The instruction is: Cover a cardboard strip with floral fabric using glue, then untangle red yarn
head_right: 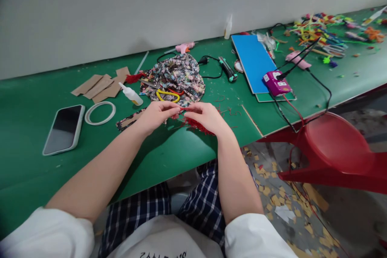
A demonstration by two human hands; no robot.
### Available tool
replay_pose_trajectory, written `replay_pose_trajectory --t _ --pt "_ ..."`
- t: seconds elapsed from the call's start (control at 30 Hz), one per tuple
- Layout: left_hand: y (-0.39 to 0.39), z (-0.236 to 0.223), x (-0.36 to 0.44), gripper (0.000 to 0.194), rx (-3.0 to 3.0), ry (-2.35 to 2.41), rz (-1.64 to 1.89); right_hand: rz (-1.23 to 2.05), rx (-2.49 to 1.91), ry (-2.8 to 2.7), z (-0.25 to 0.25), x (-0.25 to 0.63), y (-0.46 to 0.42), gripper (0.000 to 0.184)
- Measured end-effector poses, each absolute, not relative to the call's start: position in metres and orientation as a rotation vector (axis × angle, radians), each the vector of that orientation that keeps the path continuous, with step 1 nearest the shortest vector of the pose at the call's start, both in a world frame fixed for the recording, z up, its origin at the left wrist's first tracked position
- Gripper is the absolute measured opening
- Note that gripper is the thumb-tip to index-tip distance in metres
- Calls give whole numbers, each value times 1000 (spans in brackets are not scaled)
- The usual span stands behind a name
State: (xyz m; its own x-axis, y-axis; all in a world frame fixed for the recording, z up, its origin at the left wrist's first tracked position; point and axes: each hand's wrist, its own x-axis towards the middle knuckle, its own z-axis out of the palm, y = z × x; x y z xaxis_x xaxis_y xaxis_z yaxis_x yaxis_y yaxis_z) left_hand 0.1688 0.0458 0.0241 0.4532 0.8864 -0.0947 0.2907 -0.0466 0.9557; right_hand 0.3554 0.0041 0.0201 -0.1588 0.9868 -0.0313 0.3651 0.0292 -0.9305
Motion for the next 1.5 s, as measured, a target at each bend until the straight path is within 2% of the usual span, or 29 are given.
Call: replay_pose_trajectory --t 0.23,0.3,0.5,0.6,0.8,0.9,1.13,1.33,1.5 --pt "45 29 169 26 1595 1000 670 752 -1506 -1908 17 347 7 17" --pt "44 29 169 26 1584 985 700 829 -1475 -1875 17 348 7 21" --pt "43 32 169 27 1558 979 765 1337 -1255 -1536 23 354 3 19" --pt "45 27 168 30 1625 1012 755 1400 -1273 -1430 26 357 1 19" --pt "47 0 172 23 2294 1101 640 1097 -1557 -1419 21 365 4 25" --pt "40 -3 177 24 2400 1083 612 983 -1580 -1459 19 369 6 30" --pt "22 12 190 28 1887 985 710 553 -1538 -1601 27 365 5 19" --pt "12 16 195 40 1225 898 816 887 -1451 -1491 35 349 -3 22" --pt "12 19 195 35 891 800 878 847 -1417 -1646 34 337 -6 20"
